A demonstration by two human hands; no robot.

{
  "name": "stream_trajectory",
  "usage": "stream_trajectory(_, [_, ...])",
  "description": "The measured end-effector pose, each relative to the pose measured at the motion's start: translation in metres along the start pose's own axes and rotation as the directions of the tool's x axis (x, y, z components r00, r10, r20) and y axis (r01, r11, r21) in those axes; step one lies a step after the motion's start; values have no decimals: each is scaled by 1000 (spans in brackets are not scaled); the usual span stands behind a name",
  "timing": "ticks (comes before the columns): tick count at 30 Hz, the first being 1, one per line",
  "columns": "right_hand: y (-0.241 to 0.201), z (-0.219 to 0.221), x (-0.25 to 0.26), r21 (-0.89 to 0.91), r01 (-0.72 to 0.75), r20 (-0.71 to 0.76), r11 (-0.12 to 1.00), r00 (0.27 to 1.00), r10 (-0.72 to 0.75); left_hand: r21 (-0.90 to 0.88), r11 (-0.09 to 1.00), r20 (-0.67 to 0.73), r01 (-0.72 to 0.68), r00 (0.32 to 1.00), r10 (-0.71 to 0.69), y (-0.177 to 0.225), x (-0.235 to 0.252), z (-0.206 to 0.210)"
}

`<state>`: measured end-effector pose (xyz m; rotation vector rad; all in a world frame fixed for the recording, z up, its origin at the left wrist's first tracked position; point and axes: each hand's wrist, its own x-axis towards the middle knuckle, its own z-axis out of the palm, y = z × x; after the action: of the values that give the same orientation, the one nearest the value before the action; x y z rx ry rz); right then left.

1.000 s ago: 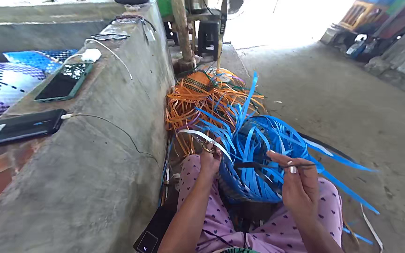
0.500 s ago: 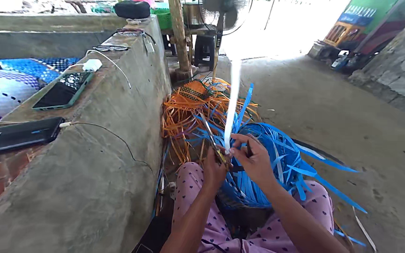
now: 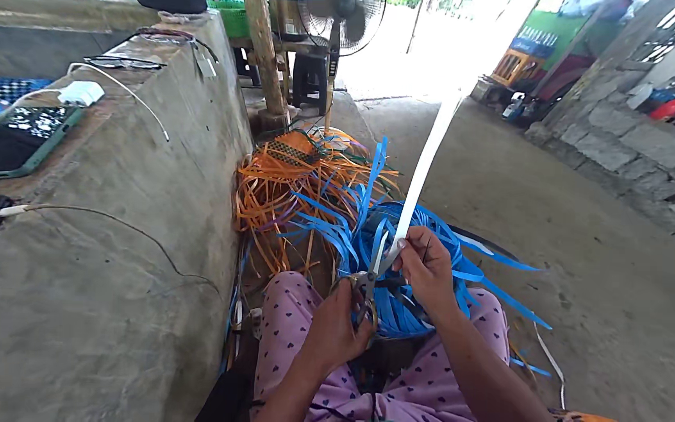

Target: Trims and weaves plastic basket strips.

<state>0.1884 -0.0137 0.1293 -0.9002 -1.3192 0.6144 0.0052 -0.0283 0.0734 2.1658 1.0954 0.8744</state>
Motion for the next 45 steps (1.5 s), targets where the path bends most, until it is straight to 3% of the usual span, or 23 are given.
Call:
stream_trajectory(8, [0,-4,-14,-12,162,76,987,984,-160,-9,997,-17,-76,997,76,12,1,4])
stream_trajectory(13, [-3,-3,-15,4,157,71,988,985,-157,-21,1000,40,-12,999,13,17,1,1])
stream_trajectory(19, [-3,0,-17,16,155,58,988,986,-156,-43,998,21,-46,999,47,12,0,3])
stream_trajectory(24, [-2,5,-22,-37,204,99,978,975,-200,-69,984,-72,-166,984,161,17,6,-2])
stream_trajectory(29, [-2,4,-21,-44,215,81,976,974,-211,-67,990,-44,-128,991,125,19,8,1])
stream_trajectory(36, [7,-3,-22,-141,217,37,966,976,-214,-173,985,69,-30,997,42,13,9,3])
stream_trajectory(39, [14,-13,-27,-208,140,-20,968,989,-147,-203,976,205,81,978,-38,12,13,-1])
stream_trajectory(41, [20,-22,-34,-229,38,-69,973,996,-55,-238,950,366,203,925,-106,13,16,-4])
stream_trajectory(45, [35,-41,-57,-149,-262,-187,953,954,233,-306,817,653,489,732,-194,20,24,-2])
